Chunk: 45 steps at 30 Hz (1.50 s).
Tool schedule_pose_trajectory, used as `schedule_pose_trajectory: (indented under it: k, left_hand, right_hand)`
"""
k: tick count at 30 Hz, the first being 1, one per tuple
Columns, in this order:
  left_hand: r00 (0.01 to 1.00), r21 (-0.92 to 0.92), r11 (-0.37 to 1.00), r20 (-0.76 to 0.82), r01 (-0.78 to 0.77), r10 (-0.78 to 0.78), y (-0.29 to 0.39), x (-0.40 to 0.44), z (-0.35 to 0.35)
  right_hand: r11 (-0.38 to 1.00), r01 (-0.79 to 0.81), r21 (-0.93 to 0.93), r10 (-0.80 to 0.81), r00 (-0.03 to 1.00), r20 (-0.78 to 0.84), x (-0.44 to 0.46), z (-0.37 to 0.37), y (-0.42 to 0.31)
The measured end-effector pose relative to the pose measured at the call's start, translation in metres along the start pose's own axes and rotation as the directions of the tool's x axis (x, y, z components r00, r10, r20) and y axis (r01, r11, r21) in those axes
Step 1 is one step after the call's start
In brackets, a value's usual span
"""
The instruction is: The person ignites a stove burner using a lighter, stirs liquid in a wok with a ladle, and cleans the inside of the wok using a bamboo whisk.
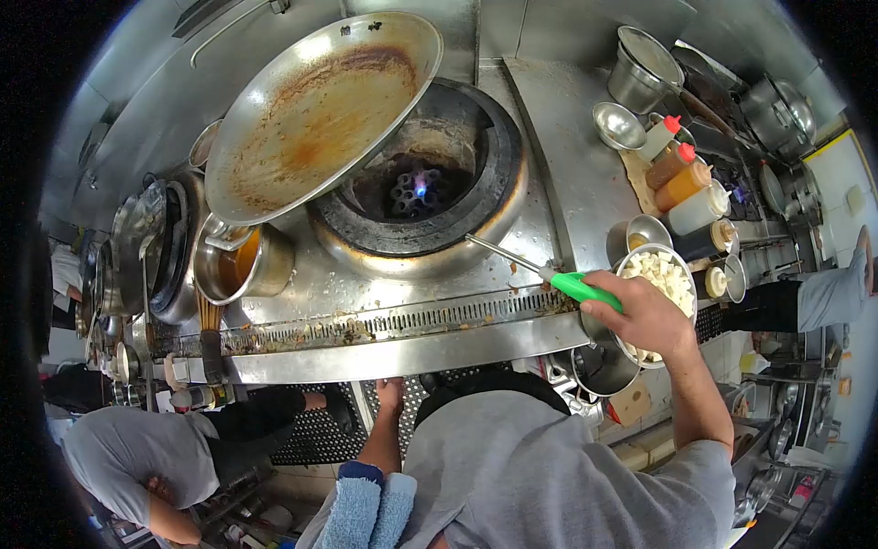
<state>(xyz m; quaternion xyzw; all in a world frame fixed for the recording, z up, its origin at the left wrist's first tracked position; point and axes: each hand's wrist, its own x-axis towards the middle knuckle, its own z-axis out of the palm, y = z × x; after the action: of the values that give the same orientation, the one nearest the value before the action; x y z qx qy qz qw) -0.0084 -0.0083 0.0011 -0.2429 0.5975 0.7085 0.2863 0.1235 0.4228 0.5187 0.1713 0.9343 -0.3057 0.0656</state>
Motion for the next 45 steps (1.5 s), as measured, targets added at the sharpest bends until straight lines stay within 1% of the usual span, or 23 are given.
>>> schedule_pose_trajectory:
  k: [4,7,10,13,16,19,22,25,28,31,34,37,40,43,45]
  left_hand:
    - [1.0,0.032,0.999,-0.011,-0.001,0.001,0.002,-0.003,0.001]
    - [1.0,-0.005,1.0,-0.002,-0.013,0.013,0.006,-0.007,0.004]
    - [1.0,-0.009,1.0,-0.008,0.001,-0.001,0.011,-0.012,0.008]
    - [1.0,-0.007,1.0,-0.009,-0.011,0.011,0.01,-0.009,0.007]
    - [0.999,-0.049,0.998,0.004,-0.04,0.041,0.006,-0.006,0.006]
    - [1.0,-0.005,1.0,-0.001,-0.014,0.014,0.006,-0.007,0.004]
    - [1.0,-0.005,1.0,0.001,-0.014,0.014,0.008,-0.009,0.006]
    - [1.0,-0.018,1.0,-0.023,-0.011,0.011,0.012,-0.013,0.01]
    - [1.0,-0.005,1.0,-0.002,-0.007,0.007,0.012,-0.013,0.009]
    - [1.0,0.003,1.0,0.01,-0.026,0.026,0.009,-0.01,0.008]
    - [0.999,-0.001,1.0,-0.025,-0.031,0.031,0.008,-0.008,0.01]
    - [0.999,-0.03,0.999,-0.048,-0.013,0.012,0.01,-0.01,0.012]
    - [1.0,-0.016,1.0,-0.028,-0.011,0.011,0.012,-0.011,0.011]
    - [0.997,-0.038,0.997,0.014,0.073,-0.073,0.013,-0.012,0.008]
    - [0.998,0.063,0.996,0.031,0.061,-0.063,0.013,-0.015,0.004]
  right_hand:
    - [0.999,-0.043,0.01,0.042,0.998,0.049,0.0,-0.001,-0.005]
    - [0.999,-0.05,0.02,0.048,0.997,0.056,0.0,-0.001,-0.007]
    - [1.0,-0.021,0.015,0.021,0.999,0.034,0.0,0.002,-0.004]
    - [0.999,-0.028,0.02,0.027,0.999,0.033,0.001,0.003,-0.004]
    - [0.998,-0.052,0.018,0.051,0.998,0.049,0.001,0.002,-0.006]
    - [0.999,-0.034,0.012,0.033,0.998,0.047,0.002,0.003,-0.006]
    - [1.0,-0.02,-0.006,0.02,0.999,0.032,0.003,0.005,-0.006]
    - [0.999,-0.03,-0.013,0.031,0.999,0.041,0.003,0.005,-0.006]
    - [0.998,-0.07,-0.003,0.07,0.996,0.063,0.004,0.003,-0.011]
    - [1.0,-0.025,0.007,0.025,0.999,0.029,0.003,0.006,-0.007]
    - [1.0,-0.026,0.009,0.025,0.999,0.039,0.004,0.007,-0.008]
    - [0.999,-0.036,-0.001,0.036,0.999,0.041,0.004,0.007,-0.01]
    - [0.997,-0.069,0.017,0.068,0.996,0.052,0.005,0.008,-0.013]
    - [0.998,-0.021,0.056,0.019,0.999,0.034,0.004,0.016,-0.015]
    - [0.994,-0.007,0.105,0.004,0.999,0.036,0.004,0.028,-0.018]
